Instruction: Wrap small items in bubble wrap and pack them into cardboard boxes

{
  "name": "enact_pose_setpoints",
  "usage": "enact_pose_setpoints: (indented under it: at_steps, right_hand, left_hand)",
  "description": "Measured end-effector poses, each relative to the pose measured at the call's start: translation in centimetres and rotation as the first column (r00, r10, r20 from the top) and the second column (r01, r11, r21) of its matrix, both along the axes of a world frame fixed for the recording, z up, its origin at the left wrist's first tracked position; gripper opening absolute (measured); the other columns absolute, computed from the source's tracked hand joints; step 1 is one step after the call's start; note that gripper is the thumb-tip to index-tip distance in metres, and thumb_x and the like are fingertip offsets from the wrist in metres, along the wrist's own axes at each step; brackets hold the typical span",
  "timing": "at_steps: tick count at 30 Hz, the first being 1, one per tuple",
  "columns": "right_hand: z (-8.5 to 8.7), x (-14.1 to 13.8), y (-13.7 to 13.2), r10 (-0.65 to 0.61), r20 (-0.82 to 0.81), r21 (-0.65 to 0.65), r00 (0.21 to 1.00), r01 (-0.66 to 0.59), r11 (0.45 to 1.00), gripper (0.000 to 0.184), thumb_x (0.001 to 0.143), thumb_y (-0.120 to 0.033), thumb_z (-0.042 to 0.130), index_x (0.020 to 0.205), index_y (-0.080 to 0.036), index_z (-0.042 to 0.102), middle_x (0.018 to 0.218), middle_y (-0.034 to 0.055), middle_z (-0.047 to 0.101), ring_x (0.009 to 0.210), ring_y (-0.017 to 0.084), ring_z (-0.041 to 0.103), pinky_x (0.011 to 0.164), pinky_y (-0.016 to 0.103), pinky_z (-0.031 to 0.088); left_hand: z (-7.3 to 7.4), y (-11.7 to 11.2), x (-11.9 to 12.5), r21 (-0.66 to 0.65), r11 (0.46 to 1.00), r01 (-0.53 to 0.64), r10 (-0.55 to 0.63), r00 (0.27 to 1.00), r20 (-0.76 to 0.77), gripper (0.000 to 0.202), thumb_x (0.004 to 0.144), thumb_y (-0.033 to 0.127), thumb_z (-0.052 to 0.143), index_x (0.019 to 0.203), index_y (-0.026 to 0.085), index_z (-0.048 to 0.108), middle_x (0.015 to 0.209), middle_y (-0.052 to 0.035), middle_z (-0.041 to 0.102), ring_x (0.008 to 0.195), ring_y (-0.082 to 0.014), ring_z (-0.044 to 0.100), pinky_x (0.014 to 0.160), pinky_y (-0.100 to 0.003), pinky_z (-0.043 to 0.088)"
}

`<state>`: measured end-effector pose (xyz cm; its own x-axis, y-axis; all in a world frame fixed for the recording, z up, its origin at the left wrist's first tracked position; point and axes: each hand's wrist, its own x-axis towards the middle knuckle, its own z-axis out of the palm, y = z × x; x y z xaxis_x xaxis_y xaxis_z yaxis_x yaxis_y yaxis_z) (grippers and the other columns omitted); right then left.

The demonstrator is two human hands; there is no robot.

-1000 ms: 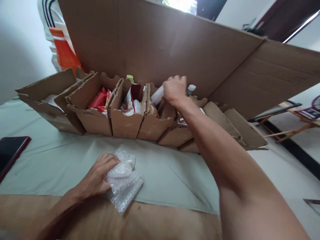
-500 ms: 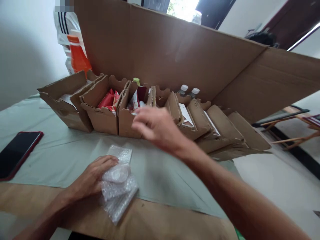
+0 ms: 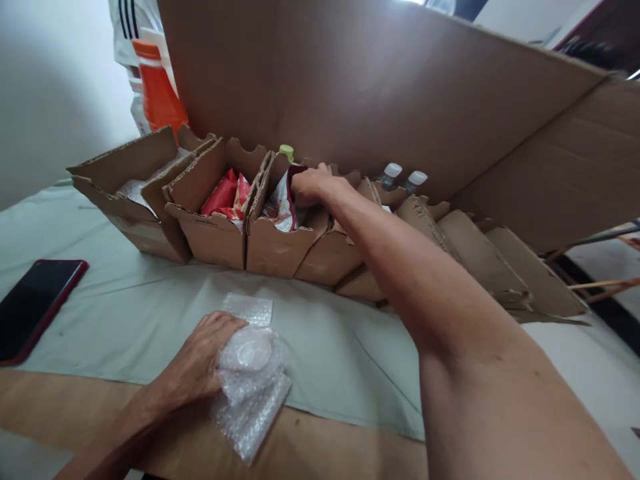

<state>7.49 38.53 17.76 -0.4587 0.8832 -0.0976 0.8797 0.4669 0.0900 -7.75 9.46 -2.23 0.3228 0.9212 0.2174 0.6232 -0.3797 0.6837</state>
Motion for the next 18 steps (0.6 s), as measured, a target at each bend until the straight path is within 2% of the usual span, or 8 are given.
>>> enact_pose_setpoints:
  at_steps: [3, 6, 8, 10, 12, 14, 16, 18]
  right_hand:
    - [3.6, 2.4, -4.1, -0.053, 0.099, 0.268, 0.994, 0.024, 0.963, 0.008, 0.084, -0.018, 0.068, 0.088, -0.011, 0.071, 0.115, 0.0178, 0.073, 0.125, 0.041, 0.059, 0.107, 0.06, 0.037]
    - [5.7, 4.8, -10.8, 0.01, -0.058, 0.588, 0.998, 0.027, 0.808, 0.013, 0.09, -0.021, 0.06, 0.094, -0.012, 0.069, 0.114, 0.0186, 0.072, 0.117, 0.038, 0.063, 0.103, 0.058, 0.039]
    - [4.9, 5.5, -15.6, 0.087, -0.1, 0.611, 0.991, -0.008, 0.792, 0.012, 0.089, -0.024, 0.059, 0.088, -0.016, 0.068, 0.104, 0.0171, 0.073, 0.104, 0.036, 0.067, 0.1, 0.059, 0.04]
    - [2.8, 5.3, -19.6, 0.217, -0.097, 0.483, 0.971, -0.144, 0.864, 0.012, 0.087, -0.029, 0.061, 0.08, -0.02, 0.065, 0.091, 0.0136, 0.074, 0.091, 0.034, 0.068, 0.093, 0.057, 0.044]
    - [0.5, 4.2, -21.8, 0.428, -0.153, 0.204, 0.891, -0.395, 0.896, 0.014, 0.088, -0.031, 0.063, 0.076, -0.023, 0.065, 0.086, 0.007, 0.075, 0.083, 0.028, 0.068, 0.088, 0.05, 0.046]
    - [-0.4, 2.8, -22.1, 0.527, -0.27, -0.007, 0.806, -0.549, 0.836, 0.012, 0.088, -0.031, 0.066, 0.078, -0.024, 0.068, 0.089, 0.002, 0.077, 0.084, 0.023, 0.069, 0.087, 0.043, 0.048]
    - [0.5, 1.2, -20.3, 0.475, -0.356, -0.029, 0.805, -0.518, 0.855, 0.01, 0.091, -0.028, 0.064, 0.085, -0.023, 0.071, 0.092, 0.0007, 0.078, 0.086, 0.019, 0.07, 0.086, 0.037, 0.048]
    - [2.5, -0.8, -17.0, 0.366, -0.376, 0.077, 0.852, -0.365, 0.928, 0.014, 0.093, -0.022, 0.059, 0.088, -0.023, 0.073, 0.089, 0.0013, 0.077, 0.085, 0.019, 0.07, 0.082, 0.034, 0.048]
  left_hand:
    - [0.5, 0.3, -0.3, 0.053, 0.998, -0.04, 0.038, 0.999, 0.034, 0.044, 0.074, 0.021, 0.075, 0.117, 0.021, 0.068, 0.108, -0.0107, 0.07, 0.106, -0.0322, 0.065, 0.095, -0.048, 0.053]
    - [2.4, -0.7, -0.6, 0.235, 0.962, -0.137, 0.121, 0.99, 0.078, 0.039, 0.077, 0.028, 0.08, 0.114, 0.021, 0.067, 0.142, -0.0175, 0.057, 0.135, -0.0411, 0.053, 0.108, -0.057, 0.047]
    - [4.2, -2.2, -0.7, 0.386, 0.903, -0.191, 0.169, 0.982, 0.089, 0.043, 0.079, 0.032, 0.083, 0.118, 0.025, 0.067, 0.171, -0.0129, 0.022, 0.157, -0.0481, 0.022, 0.119, -0.067, 0.032]
    - [5.7, -3.8, -0.6, 0.488, 0.853, -0.182, 0.172, 0.983, 0.065, 0.049, 0.079, 0.033, 0.084, 0.124, 0.033, 0.066, 0.178, -0.0007, 0.001, 0.161, -0.049, -0.001, 0.123, -0.073, 0.018]
    - [6.3, -4.6, -0.7, 0.5, 0.861, -0.092, 0.105, 0.994, 0.001, 0.053, 0.078, 0.028, 0.082, 0.127, 0.036, 0.064, 0.175, -0.0019, 0.017, 0.161, -0.0473, 0.009, 0.124, -0.074, 0.016]
    - [5.7, -4.3, -1.3, 0.394, 0.919, -0.004, 0.029, 0.998, -0.057, 0.05, 0.079, 0.021, 0.076, 0.126, 0.032, 0.065, 0.158, -0.0101, 0.049, 0.147, -0.0414, 0.043, 0.121, -0.067, 0.032]
    - [4.3, -3.3, -2.2, 0.235, 0.972, 0.004, 0.006, 0.999, -0.039, 0.041, 0.079, 0.018, 0.071, 0.119, 0.026, 0.066, 0.128, -0.0121, 0.069, 0.12, -0.033, 0.065, 0.106, -0.053, 0.051]
    - [2.7, -2.1, -3.2, 0.121, 0.992, -0.047, 0.044, 0.999, 0.025, 0.041, 0.08, 0.022, 0.072, 0.12, 0.023, 0.064, 0.114, -0.0107, 0.072, 0.106, -0.0297, 0.07, 0.093, -0.044, 0.056]
